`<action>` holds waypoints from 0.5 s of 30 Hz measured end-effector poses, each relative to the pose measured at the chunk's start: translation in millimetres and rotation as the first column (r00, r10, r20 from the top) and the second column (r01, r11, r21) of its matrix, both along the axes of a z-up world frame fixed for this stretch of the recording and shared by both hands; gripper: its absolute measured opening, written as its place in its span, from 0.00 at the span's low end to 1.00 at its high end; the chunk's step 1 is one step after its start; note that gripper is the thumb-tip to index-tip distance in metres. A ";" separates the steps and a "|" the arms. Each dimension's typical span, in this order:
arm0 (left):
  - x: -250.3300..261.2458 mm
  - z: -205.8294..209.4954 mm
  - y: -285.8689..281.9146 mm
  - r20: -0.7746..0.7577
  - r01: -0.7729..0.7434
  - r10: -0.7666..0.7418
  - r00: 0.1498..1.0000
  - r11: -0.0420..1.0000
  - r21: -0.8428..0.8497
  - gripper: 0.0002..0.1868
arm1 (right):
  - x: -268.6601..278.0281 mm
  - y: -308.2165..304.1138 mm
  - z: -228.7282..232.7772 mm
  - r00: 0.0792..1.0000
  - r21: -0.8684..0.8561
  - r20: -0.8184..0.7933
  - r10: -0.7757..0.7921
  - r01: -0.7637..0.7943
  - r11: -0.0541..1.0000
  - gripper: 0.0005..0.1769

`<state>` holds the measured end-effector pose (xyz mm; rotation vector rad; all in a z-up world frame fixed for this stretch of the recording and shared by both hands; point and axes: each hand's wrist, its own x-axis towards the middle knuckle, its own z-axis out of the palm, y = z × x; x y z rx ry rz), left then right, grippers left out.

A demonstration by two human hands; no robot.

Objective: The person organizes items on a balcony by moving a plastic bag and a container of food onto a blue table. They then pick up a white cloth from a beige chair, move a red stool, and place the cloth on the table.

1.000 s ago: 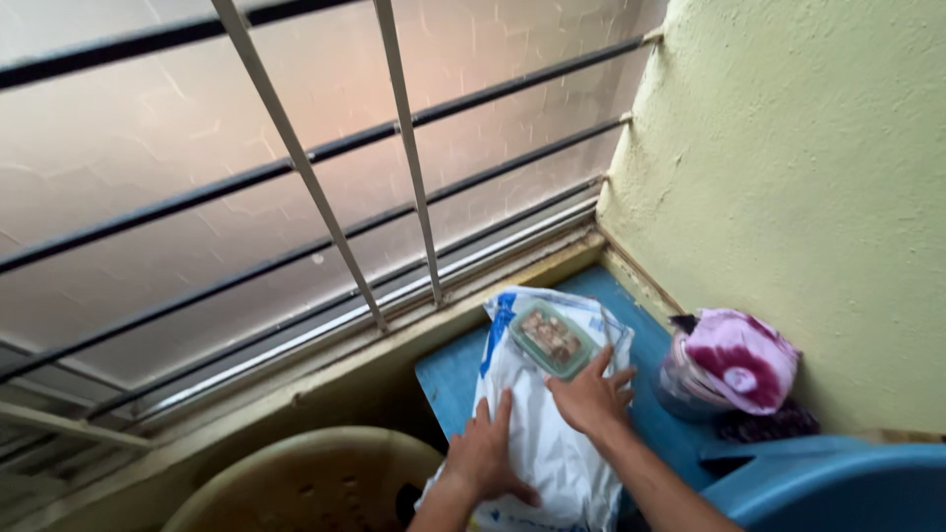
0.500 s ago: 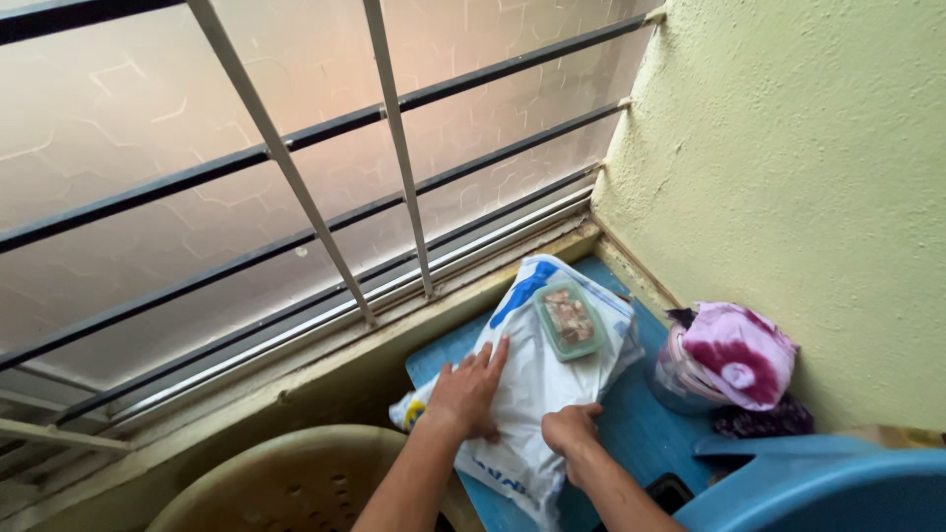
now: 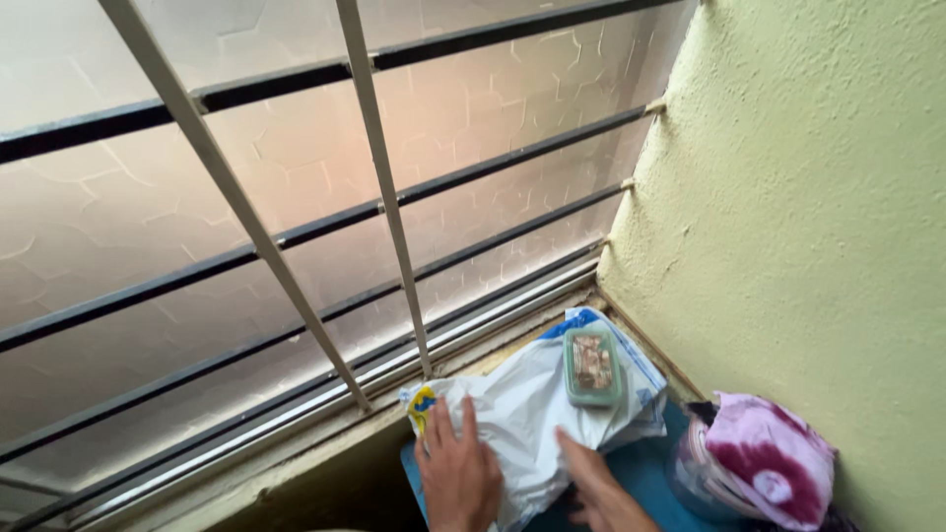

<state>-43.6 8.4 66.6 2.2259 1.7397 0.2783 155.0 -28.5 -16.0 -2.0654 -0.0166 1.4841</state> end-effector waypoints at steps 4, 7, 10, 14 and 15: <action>21.4 15.8 -8.1 0.006 0.195 -0.202 0.979 0.937 -0.289 0.48 | 59.7 5.5 -21.0 0.877 0.126 0.416 -0.241 0.207 0.970 0.41; 34.8 11.0 -12.9 -0.033 0.216 -0.254 0.967 0.880 -0.423 0.55 | 88.9 10.0 -16.7 0.652 0.016 0.758 -0.035 0.035 0.999 0.31; 40.8 -19.1 -9.8 -0.053 0.223 -0.273 0.961 0.870 -0.439 0.57 | 97.9 16.5 -4.8 0.815 0.077 0.524 -0.249 0.246 0.966 0.24; 46.1 -84.3 -4.6 -0.079 0.209 -0.266 0.961 0.882 -0.423 0.49 | 118.9 24.3 -7.9 0.773 0.332 0.254 -0.581 0.495 0.803 0.20; 47.5 -102.4 -7.2 -0.108 0.224 -0.237 0.966 0.967 -0.118 0.43 | 117.9 26.0 -8.9 0.742 0.329 0.405 -0.534 0.427 0.842 0.20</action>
